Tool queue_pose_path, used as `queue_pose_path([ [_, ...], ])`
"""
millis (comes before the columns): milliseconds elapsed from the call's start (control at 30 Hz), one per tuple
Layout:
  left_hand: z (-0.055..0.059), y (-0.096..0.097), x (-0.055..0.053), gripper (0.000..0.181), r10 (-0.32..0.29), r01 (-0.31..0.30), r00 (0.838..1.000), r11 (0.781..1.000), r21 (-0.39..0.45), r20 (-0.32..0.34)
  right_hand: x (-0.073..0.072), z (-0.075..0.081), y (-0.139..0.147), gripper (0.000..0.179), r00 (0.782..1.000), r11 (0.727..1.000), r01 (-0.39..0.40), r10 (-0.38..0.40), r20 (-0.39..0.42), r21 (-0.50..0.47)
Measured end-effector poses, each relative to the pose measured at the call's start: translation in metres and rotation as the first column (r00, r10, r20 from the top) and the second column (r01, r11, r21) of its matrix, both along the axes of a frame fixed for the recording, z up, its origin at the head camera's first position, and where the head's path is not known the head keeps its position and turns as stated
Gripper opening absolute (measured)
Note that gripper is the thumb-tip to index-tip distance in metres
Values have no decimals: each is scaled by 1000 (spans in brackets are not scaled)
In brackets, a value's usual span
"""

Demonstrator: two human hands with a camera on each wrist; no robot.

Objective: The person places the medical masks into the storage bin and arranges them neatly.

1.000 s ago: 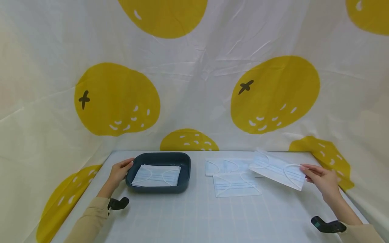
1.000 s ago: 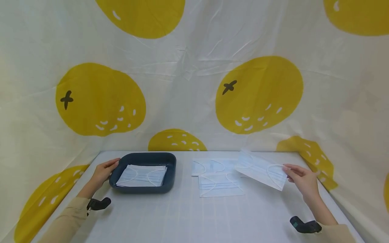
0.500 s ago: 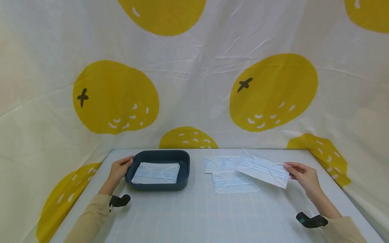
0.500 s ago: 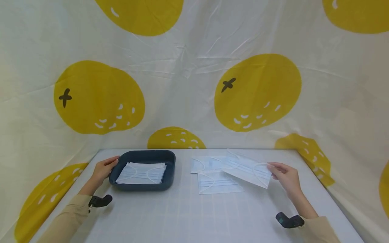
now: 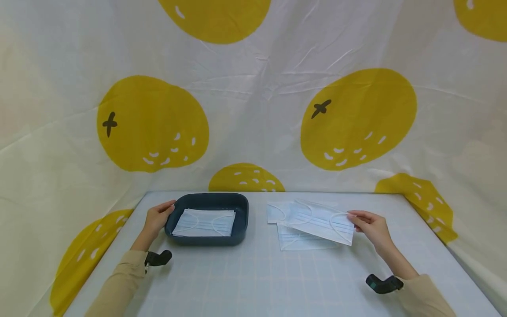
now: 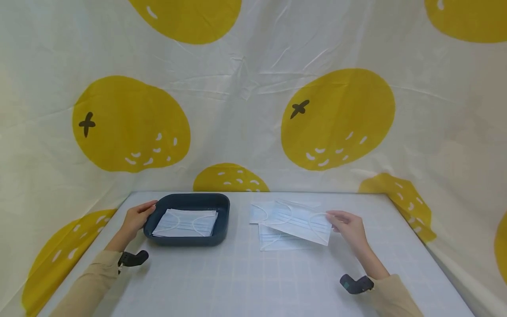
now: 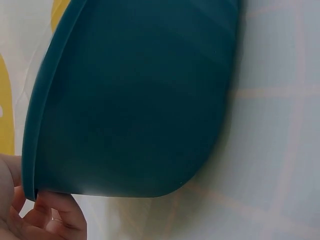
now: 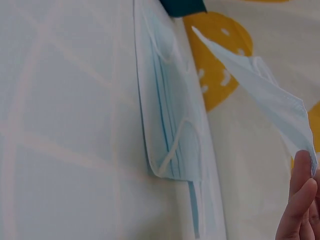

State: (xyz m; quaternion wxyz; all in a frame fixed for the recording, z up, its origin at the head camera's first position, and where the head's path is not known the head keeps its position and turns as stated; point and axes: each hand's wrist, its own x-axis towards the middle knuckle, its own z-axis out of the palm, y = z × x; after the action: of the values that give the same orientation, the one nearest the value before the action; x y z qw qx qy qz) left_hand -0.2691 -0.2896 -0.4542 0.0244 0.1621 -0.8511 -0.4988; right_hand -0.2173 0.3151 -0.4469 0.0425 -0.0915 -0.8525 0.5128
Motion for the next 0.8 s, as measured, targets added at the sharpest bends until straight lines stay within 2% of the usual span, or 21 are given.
queue_pose_path([
  [233,1,1,-1,42,14,-14,1000,1000,7,-7,-4,-1,-17,48,1000,1000,-10,10,16,-14],
  [367,1,3,-2,41,30,-29,999,999,23,-34,-7,1,-28,49,1000,999,-12,12,11,-37],
  [800,-1,4,-1,40,42,-42,997,999,9,-59,-10,4,-73,42,997,990,-79,78,-11,-113],
])
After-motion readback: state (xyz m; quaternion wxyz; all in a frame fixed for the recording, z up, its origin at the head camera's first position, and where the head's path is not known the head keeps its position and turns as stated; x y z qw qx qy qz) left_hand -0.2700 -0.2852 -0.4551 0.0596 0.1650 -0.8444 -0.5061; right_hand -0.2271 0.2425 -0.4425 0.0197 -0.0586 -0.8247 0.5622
